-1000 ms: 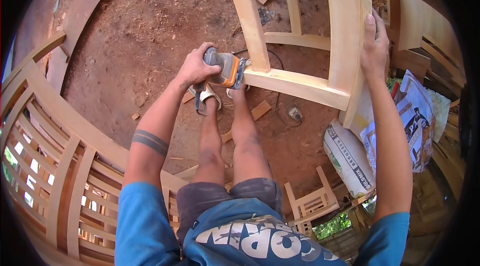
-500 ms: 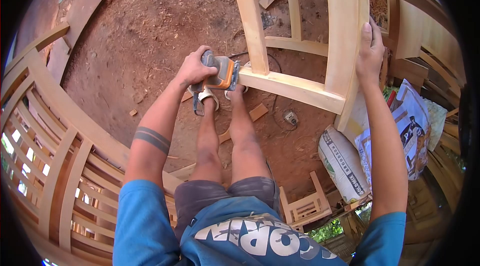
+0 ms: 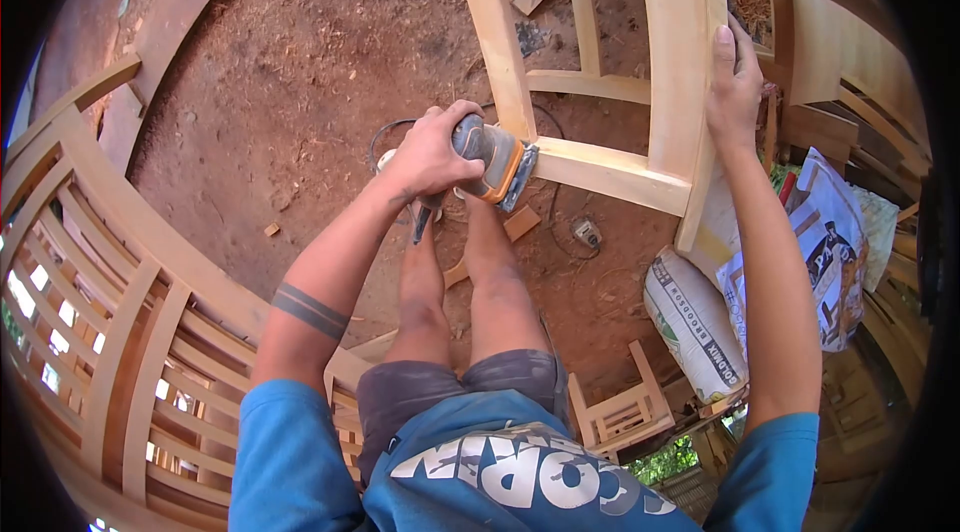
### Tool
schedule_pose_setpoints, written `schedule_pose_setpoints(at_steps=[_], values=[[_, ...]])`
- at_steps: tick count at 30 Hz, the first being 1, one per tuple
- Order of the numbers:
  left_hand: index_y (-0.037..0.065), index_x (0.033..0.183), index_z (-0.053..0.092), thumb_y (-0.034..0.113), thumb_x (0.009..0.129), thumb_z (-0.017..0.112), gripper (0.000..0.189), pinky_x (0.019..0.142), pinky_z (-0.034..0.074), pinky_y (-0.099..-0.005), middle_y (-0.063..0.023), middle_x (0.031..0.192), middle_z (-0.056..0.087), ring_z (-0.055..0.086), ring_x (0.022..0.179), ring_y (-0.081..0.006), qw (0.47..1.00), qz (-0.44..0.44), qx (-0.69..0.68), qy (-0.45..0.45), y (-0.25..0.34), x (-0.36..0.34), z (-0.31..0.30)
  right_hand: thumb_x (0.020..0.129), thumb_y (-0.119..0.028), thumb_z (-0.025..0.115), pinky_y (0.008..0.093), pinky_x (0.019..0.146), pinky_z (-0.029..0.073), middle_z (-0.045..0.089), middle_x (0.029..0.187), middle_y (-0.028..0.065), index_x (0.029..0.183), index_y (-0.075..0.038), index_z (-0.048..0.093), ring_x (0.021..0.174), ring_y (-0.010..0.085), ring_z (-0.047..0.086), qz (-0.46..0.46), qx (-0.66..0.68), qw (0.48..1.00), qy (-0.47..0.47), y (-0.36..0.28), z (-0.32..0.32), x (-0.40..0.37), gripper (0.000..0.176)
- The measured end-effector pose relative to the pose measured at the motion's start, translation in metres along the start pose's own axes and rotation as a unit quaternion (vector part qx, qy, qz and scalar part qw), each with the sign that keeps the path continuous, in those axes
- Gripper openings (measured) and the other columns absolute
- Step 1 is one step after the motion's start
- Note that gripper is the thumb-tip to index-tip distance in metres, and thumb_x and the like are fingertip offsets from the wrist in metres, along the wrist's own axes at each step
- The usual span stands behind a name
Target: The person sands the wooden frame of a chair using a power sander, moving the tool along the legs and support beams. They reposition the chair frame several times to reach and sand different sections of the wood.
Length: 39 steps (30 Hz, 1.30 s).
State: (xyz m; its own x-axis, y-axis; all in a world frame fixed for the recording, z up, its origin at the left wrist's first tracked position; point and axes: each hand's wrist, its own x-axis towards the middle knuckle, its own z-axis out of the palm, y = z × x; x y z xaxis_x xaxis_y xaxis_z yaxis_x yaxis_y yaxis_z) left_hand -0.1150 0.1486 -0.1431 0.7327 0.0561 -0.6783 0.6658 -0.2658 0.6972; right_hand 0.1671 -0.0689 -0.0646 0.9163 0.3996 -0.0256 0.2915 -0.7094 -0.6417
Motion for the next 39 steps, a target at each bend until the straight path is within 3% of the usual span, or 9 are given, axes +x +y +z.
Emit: schedule_pose_setpoints(at_steps=[3, 6, 11, 18, 26, 32, 39], values=[[0.011, 0.128, 0.058, 0.024, 0.065, 0.077, 0.067, 0.101, 0.048, -0.0441, -0.0214, 0.116, 0.063, 0.061, 0.112, -0.0377, 0.999, -0.003, 0.005, 0.04, -0.024, 0.006, 0.002, 0.102, -0.052, 0.052, 0.0372, 0.104, 0.044, 0.066, 0.126, 0.019, 0.138, -0.002, 0.057, 0.118, 0.0268, 0.062, 0.008, 0.015, 1.0, -0.001, -0.001, 0.001, 0.0, 0.062], [0.009, 0.128, 0.057, 0.025, 0.065, 0.077, 0.067, 0.099, 0.05, -0.043, -0.0215, 0.115, 0.065, 0.064, 0.11, -0.0351, 0.999, -0.052, -0.009, 0.003, -0.04, 0.01, -0.01, 0.102, -0.051, 0.052, 0.037, 0.105, 0.044, 0.066, 0.128, 0.0186, 0.138, -0.002, 0.057, 0.12, 0.0271, 0.062, 0.006, 0.025, 1.0, -0.009, 0.004, 0.002, 0.001, 0.061], [0.007, 0.125, 0.058, 0.025, 0.065, 0.078, 0.066, 0.096, 0.051, -0.0424, -0.0215, 0.109, 0.068, 0.066, 0.105, -0.0374, 1.0, 0.018, 0.007, 0.02, -0.019, 0.013, -0.003, 0.102, -0.052, 0.052, 0.038, 0.107, 0.043, 0.063, 0.132, 0.019, 0.139, -0.002, 0.056, 0.123, 0.0286, 0.059, 0.005, 0.014, 1.0, -0.011, 0.006, 0.001, -0.001, 0.063], [0.01, 0.125, 0.06, 0.027, 0.063, 0.077, 0.066, 0.089, 0.054, -0.042, -0.0208, 0.105, 0.071, 0.069, 0.097, -0.0352, 0.99, -0.039, 0.11, -0.082, -0.005, 0.054, -0.036, 0.101, -0.053, 0.053, 0.0392, 0.108, 0.042, 0.061, 0.134, 0.0207, 0.14, 0.0, 0.054, 0.126, 0.0302, 0.058, 0.006, -0.008, 1.0, -0.008, 0.005, 0.001, 0.001, 0.065], [0.01, 0.127, 0.061, 0.027, 0.062, 0.078, 0.069, 0.091, 0.053, -0.0391, -0.0175, 0.113, 0.068, 0.067, 0.102, -0.0301, 0.978, -0.074, 0.096, -0.169, 0.001, 0.082, -0.048, 0.1, -0.052, 0.055, 0.0372, 0.107, 0.043, 0.063, 0.132, 0.0214, 0.139, 0.002, 0.054, 0.124, 0.0295, 0.059, 0.014, 0.025, 1.0, -0.01, -0.006, 0.0, -0.005, 0.066], [0.005, 0.126, 0.06, 0.025, 0.061, 0.078, 0.07, 0.09, 0.053, -0.0377, -0.0177, 0.111, 0.068, 0.066, 0.101, -0.0284, 0.98, -0.057, 0.018, -0.191, 0.005, 0.087, -0.046, 0.1, -0.052, 0.056, 0.0391, 0.107, 0.043, 0.062, 0.133, 0.0222, 0.139, 0.001, 0.054, 0.126, 0.0318, 0.058, 0.014, 0.033, 0.999, -0.008, 0.001, 0.001, -0.004, 0.066], [-0.001, 0.122, 0.061, 0.024, 0.059, 0.083, 0.07, 0.09, 0.053, -0.0364, -0.0163, 0.108, 0.069, 0.066, 0.099, -0.0265, 0.971, -0.103, 0.117, -0.181, 0.008, 0.094, -0.049, 0.098, -0.056, 0.055, 0.0408, 0.109, 0.042, 0.06, 0.136, 0.0216, 0.14, -0.002, 0.053, 0.127, 0.0348, 0.057, 0.004, 0.021, 1.0, 0.003, -0.001, 0.002, -0.004, 0.069]])
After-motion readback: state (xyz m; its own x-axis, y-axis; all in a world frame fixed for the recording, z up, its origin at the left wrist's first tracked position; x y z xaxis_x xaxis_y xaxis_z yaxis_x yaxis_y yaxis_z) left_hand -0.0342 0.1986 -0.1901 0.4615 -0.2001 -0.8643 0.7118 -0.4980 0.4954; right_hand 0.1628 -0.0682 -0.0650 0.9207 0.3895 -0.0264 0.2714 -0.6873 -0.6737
